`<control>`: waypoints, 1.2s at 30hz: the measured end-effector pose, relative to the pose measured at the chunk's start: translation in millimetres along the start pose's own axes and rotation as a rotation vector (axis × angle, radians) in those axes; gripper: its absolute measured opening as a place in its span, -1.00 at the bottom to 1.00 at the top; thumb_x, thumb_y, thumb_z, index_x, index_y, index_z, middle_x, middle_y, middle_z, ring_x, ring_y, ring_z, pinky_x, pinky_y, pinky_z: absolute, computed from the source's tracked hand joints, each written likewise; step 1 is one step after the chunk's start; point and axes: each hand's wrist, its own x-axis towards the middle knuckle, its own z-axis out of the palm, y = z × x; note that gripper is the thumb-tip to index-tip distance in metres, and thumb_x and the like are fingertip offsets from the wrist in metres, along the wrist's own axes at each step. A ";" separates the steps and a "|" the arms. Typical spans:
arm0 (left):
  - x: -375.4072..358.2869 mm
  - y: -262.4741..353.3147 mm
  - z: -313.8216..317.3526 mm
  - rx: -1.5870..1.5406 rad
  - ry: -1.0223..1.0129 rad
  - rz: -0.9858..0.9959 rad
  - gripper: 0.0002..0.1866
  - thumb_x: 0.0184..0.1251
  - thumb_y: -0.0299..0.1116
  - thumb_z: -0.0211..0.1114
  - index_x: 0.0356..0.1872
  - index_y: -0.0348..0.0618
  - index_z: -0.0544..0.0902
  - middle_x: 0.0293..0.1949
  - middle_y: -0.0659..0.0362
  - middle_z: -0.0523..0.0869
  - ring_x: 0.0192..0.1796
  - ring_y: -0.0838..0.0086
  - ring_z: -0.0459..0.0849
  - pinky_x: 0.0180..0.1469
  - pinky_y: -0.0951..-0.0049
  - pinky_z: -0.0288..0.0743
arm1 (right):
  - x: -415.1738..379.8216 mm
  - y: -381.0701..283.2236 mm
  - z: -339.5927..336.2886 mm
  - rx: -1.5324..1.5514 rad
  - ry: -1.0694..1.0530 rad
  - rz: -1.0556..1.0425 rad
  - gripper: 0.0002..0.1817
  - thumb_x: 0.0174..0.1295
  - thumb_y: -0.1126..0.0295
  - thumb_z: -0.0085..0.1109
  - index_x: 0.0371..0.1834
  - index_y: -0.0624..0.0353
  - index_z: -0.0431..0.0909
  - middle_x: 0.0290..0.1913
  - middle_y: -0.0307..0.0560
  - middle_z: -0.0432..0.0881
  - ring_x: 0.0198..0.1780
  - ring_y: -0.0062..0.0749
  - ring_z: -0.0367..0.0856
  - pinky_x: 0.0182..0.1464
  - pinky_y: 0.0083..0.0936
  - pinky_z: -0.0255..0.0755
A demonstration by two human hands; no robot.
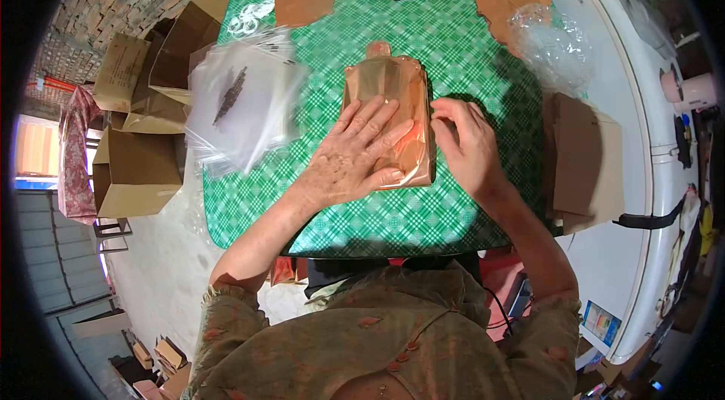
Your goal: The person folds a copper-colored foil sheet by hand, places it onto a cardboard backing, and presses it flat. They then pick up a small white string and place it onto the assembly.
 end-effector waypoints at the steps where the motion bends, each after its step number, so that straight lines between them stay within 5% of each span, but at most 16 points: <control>1: 0.0 -0.1 0.0 0.003 -0.001 0.001 -0.16 0.61 0.23 0.20 0.74 0.03 0.33 0.77 0.00 0.22 0.80 -0.02 0.11 0.82 -0.14 -0.10 | 1.3 -1.3 2.4 0.038 0.009 0.067 -0.67 0.39 0.51 0.38 0.17 0.27 0.58 -0.07 0.12 0.76 0.03 0.12 0.71 0.10 -0.02 0.59; 8: -1.0 -1.2 2.7 -0.016 0.053 0.011 -0.19 0.61 0.25 0.19 0.74 0.12 0.35 0.70 -0.09 0.32 0.75 -0.07 0.20 0.79 -0.17 -0.03 | 33.1 -4.9 8.1 0.108 -0.090 0.390 -0.61 0.39 0.35 0.47 0.12 0.32 0.54 -0.17 0.20 0.83 -0.15 0.07 0.86 -0.12 -0.14 0.67; 17: -1.5 -0.3 -0.2 0.014 0.026 0.022 -0.20 0.66 0.30 0.11 0.74 0.13 0.34 0.77 -0.03 0.21 0.79 -0.06 0.10 0.81 -0.17 -0.08 | 53.8 34.2 21.5 0.208 -0.093 0.339 -0.79 0.44 0.41 0.36 -0.01 0.32 0.66 -0.19 0.12 0.87 -0.15 -0.10 0.89 -0.05 -0.27 0.71; 20: -2.0 -1.8 2.8 0.017 0.029 0.024 -0.22 0.66 0.32 0.09 0.74 0.19 0.35 0.78 -0.02 0.19 0.80 -0.05 0.09 0.81 -0.17 -0.08 | 56.0 36.0 19.0 0.159 -0.152 0.379 -0.80 0.47 0.51 0.38 0.07 0.33 0.64 -0.17 -0.08 0.83 -0.13 -0.47 0.79 -0.02 -0.45 0.69; 26: -2.9 -2.7 5.3 0.035 0.041 0.029 -0.23 0.65 0.34 0.08 0.72 0.27 0.37 0.79 0.03 0.18 0.81 -0.03 0.06 0.82 -0.20 -0.14 | 51.9 35.8 26.3 0.100 -0.068 0.209 -0.87 0.46 0.56 0.36 -0.01 0.29 0.64 -0.17 -0.04 0.82 -0.18 -0.44 0.80 -0.08 -0.44 0.68; 36: -2.4 -1.6 4.7 0.076 0.015 0.032 -0.25 0.64 0.35 0.08 0.71 0.31 0.40 0.77 0.04 0.23 0.81 -0.02 0.07 0.81 -0.28 -0.23 | 54.5 39.0 30.1 -0.082 0.028 -0.047 -0.79 0.32 0.62 0.41 -0.05 0.24 0.60 -0.13 0.03 0.70 -0.17 -0.09 0.73 -0.12 -0.23 0.65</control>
